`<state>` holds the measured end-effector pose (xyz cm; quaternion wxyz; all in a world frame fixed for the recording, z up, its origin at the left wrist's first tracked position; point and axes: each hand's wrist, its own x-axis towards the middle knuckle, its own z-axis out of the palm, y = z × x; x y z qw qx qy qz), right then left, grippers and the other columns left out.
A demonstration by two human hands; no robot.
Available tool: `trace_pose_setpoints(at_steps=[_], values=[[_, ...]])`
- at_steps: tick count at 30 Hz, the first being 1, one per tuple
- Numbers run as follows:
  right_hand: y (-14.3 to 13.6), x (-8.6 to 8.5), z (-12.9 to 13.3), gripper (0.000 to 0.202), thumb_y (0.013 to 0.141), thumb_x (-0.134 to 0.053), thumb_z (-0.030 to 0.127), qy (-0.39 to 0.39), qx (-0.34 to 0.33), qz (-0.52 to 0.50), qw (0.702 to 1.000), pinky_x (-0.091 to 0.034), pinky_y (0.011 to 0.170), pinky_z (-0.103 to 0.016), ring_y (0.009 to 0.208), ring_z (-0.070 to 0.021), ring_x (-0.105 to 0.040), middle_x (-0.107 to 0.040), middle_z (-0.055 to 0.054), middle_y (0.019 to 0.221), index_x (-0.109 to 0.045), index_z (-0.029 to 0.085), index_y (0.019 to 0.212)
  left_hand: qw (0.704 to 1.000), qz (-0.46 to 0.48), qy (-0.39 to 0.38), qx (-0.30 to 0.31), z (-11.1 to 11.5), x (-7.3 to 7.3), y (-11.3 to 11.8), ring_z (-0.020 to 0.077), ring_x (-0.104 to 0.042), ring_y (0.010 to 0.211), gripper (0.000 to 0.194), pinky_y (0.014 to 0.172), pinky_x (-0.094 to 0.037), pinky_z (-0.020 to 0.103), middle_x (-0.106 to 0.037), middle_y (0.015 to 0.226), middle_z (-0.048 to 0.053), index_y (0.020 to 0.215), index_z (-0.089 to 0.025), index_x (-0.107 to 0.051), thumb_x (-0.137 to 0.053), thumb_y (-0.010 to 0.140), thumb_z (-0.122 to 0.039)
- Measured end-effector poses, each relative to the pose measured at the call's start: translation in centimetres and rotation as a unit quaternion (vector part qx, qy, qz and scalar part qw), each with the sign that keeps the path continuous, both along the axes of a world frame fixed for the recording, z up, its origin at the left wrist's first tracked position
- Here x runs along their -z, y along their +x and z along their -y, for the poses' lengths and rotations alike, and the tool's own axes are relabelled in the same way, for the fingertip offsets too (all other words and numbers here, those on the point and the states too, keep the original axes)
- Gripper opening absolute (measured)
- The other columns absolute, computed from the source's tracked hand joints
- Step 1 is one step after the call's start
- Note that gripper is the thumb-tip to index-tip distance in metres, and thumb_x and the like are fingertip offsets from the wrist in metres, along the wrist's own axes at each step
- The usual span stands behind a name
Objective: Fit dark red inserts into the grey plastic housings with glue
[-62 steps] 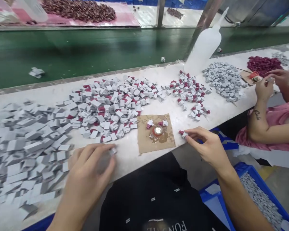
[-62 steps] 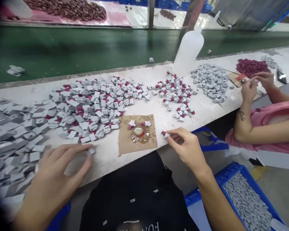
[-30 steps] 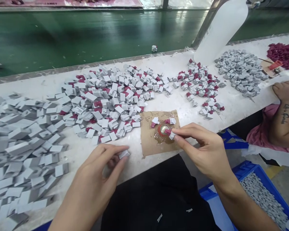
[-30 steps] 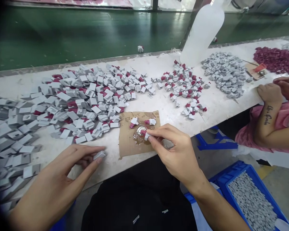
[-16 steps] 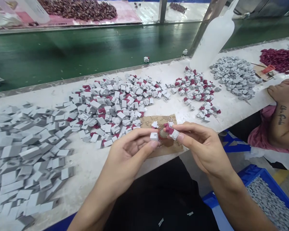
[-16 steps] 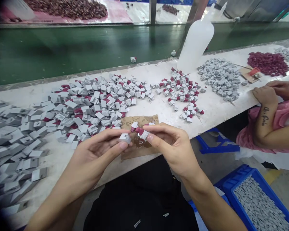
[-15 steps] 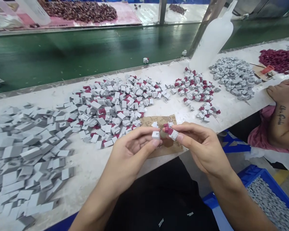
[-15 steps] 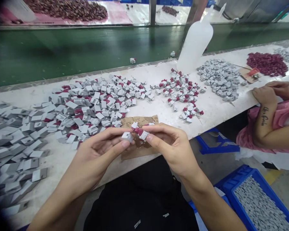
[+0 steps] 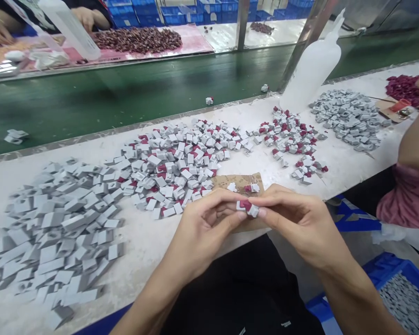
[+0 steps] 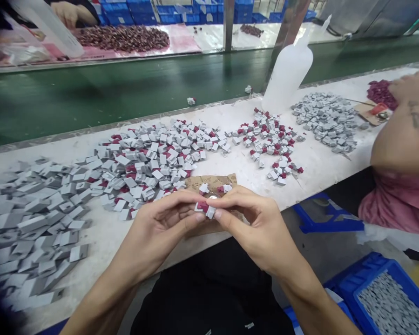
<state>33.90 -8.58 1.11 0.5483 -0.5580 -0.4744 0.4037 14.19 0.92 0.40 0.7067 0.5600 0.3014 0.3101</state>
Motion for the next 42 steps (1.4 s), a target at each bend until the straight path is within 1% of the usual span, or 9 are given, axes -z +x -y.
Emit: trace_pose_setpoints(at_steps=[6, 10, 14, 19, 28, 31, 35, 38, 42], values=[[-0.7, -3.5, -0.3, 0.023, 0.109, -0.086, 0.025, 0.048, -0.011, 0.081, 0.996, -0.068, 0.082, -0.032, 0.100, -0.0224, -0.084, -0.088, -0.002, 0.109, -0.096, 0.043, 0.120, 0.991, -0.066, 0.115, -0.004, 0.1, -4.1, -1.7, 0.0211, -0.082, 0.110, 0.012, 0.097, -0.067, 0.030, -0.087, 0.119, 0.003, 0.120, -0.030, -0.089, -0.084, 0.109, -0.028], [0.3, -4.3, -3.4, 0.023, 0.104, -0.091, 0.033, 0.055, 0.020, 0.132, 0.990, -0.072, 0.083, -0.037, 0.102, -0.0261, -0.086, -0.090, -0.004, 0.118, -0.094, 0.040, 0.126, 0.957, -0.159, 0.239, -0.049, -4.7, -6.2, -2.1, 0.0240, -0.079, 0.103, 0.015, 0.093, -0.065, 0.036, -0.086, 0.114, 0.005, 0.120, -0.030, -0.088, -0.082, 0.108, -0.033], [3.0, -3.5, -11.0, 0.024, 0.104, -0.087, 0.035, 0.059, 0.084, 0.226, 0.969, -0.073, 0.093, -0.044, 0.105, -0.0289, -0.085, -0.091, -0.011, 0.115, -0.094, 0.024, 0.125, 0.879, -0.342, 0.280, -0.178, -14.6, -6.4, -2.2, 0.0285, -0.076, 0.100, 0.016, 0.092, -0.064, 0.041, -0.087, 0.116, 0.011, 0.112, -0.025, -0.088, -0.083, 0.101, -0.035], [3.0, -1.0, -24.2, 0.037, 0.106, -0.066, 0.006, -0.003, 0.011, 0.393, 0.920, -0.066, 0.113, -0.049, 0.113, -0.0288, -0.083, -0.089, -0.016, 0.128, -0.088, 0.013, 0.136, 0.809, -0.500, 0.180, -0.252, -25.9, -4.5, -1.9, 0.0294, -0.079, 0.104, 0.023, 0.097, -0.064, 0.042, -0.085, 0.118, 0.013, 0.112, -0.015, -0.083, -0.091, 0.098, -0.031], [-2.9, 0.7, -38.4, 0.033, 0.112, -0.084, 0.038, -0.031, -0.086, 0.453, 0.887, -0.066, 0.116, -0.055, 0.133, -0.0322, -0.078, -0.079, -0.015, 0.149, -0.081, 0.019, 0.139, 0.757, -0.596, 0.158, -0.216, -31.5, -2.8, -2.7, 0.0309, -0.078, 0.130, 0.043, 0.111, -0.068, 0.055, -0.077, 0.148, 0.014, 0.145, -0.018, -0.075, -0.081, 0.113, -0.045], [-2.3, -0.1, -37.7, 0.019, 0.099, -0.089, 0.017, -0.024, -0.069, 0.439, 0.896, -0.058, 0.125, -0.057, 0.134, -0.0406, -0.081, -0.088, -0.022, 0.133, -0.092, 0.011, 0.117, 0.754, -0.597, 0.190, -0.194, -29.4, -4.0, -6.0, 0.0304, -0.079, 0.127, 0.036, 0.113, -0.065, 0.047, -0.081, 0.146, 0.015, 0.140, -0.016, -0.079, -0.081, 0.110, -0.036], [1.7, -1.9, -30.9, 0.052, 0.107, -0.065, 0.043, -0.003, -0.069, 0.385, 0.920, -0.062, 0.090, -0.044, 0.098, -0.0309, -0.089, -0.092, -0.015, 0.120, -0.094, 0.002, 0.122, 0.752, -0.598, 0.237, -0.143, -21.5, -5.9, -11.7, 0.0367, -0.076, 0.130, 0.020, 0.118, -0.058, 0.046, -0.086, 0.134, 0.012, 0.113, -0.022, -0.086, -0.077, 0.097, -0.031], [5.0, -2.2, -22.0, 0.031, 0.091, -0.094, 0.052, -0.009, -0.080, 0.341, 0.937, -0.065, 0.066, -0.045, 0.068, -0.0267, -0.079, -0.091, -0.011, 0.091, -0.098, 0.028, 0.110, 0.729, -0.613, 0.274, -0.133, -14.4, -5.6, -15.7, 0.0499, -0.066, 0.139, 0.027, 0.123, -0.051, 0.065, -0.084, 0.121, 0.017, 0.102, -0.024, -0.086, -0.074, 0.091, -0.046], [6.9, -0.1, -10.6, 0.043, 0.095, -0.083, 0.085, 0.011, 0.008, 0.343, 0.939, -0.068, 0.074, -0.055, 0.094, -0.0338, -0.088, -0.092, -0.012, 0.118, -0.098, 0.046, 0.108, 0.666, -0.654, 0.324, -0.156, -9.8, -3.3, -18.1, 0.0540, -0.064, 0.136, 0.046, 0.118, -0.051, 0.071, -0.079, 0.123, 0.022, 0.109, -0.025, -0.086, -0.063, 0.095, -0.061]])
